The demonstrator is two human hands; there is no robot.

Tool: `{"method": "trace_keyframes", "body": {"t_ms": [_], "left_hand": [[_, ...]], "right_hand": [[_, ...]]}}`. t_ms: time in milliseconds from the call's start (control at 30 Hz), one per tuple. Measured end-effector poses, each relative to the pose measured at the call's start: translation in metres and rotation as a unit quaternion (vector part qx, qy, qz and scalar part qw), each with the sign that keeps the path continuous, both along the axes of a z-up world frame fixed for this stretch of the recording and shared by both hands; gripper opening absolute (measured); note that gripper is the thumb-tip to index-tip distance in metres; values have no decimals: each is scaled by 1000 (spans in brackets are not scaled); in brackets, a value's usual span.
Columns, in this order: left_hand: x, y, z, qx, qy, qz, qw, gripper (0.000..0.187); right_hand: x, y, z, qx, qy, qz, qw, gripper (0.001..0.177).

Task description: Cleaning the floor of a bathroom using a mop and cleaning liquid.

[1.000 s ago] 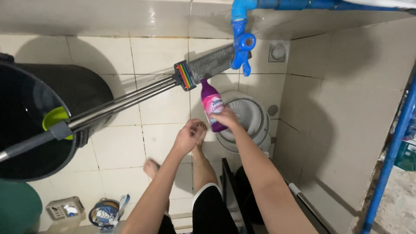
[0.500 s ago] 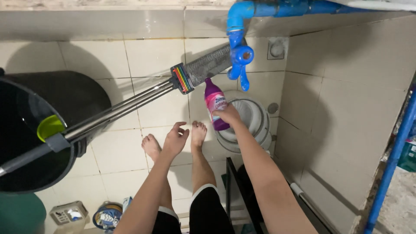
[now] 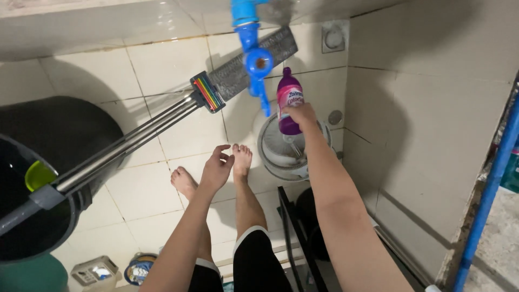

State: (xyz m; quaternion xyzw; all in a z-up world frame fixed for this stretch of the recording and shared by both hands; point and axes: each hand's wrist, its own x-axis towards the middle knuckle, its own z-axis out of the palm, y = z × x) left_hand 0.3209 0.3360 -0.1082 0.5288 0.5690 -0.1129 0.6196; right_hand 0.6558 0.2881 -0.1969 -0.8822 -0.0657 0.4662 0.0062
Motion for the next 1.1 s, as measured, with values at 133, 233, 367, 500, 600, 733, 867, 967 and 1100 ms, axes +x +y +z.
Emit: {"method": "trace_keyframes", "body": {"t_ms": [133, 233, 367, 500, 600, 733, 867, 967, 1100], "left_hand": [[14, 10, 4, 7, -7, -2, 1000, 45], [24, 19, 9, 16, -12, -5, 1000, 45], [27, 21, 10, 11, 0, -22, 1000, 45], [18, 16, 2, 19, -10, -15, 1000, 45], [16, 14, -3, 21, -7, -7, 1000, 44], [16, 14, -4, 12, 1, 5, 1000, 43], [21, 17, -6, 22, -5, 12, 1000, 44], [26, 23, -3, 23, 0, 4, 1000, 43], [23, 24, 3, 10, 11, 17, 1000, 44]], "right_hand": [[7, -5, -5, -23, -21, -53, 998, 82], [-1, -15, -14, -10, -9, -40, 999, 84], [1, -17, -16, 2, -24, -32, 999, 88], [8, -11, -6, 4, -30, -42, 999, 80], [13, -13, -8, 1, -30, -62, 998, 78], [10, -2, 7, 9, -21, -79, 997, 77], [-11, -6, -4, 25, 9, -69, 997, 77], [-38, -13, -16, 21, 34, 11, 999, 83], [-86, -15, 8, 32, 77, 66, 994, 86]]}}
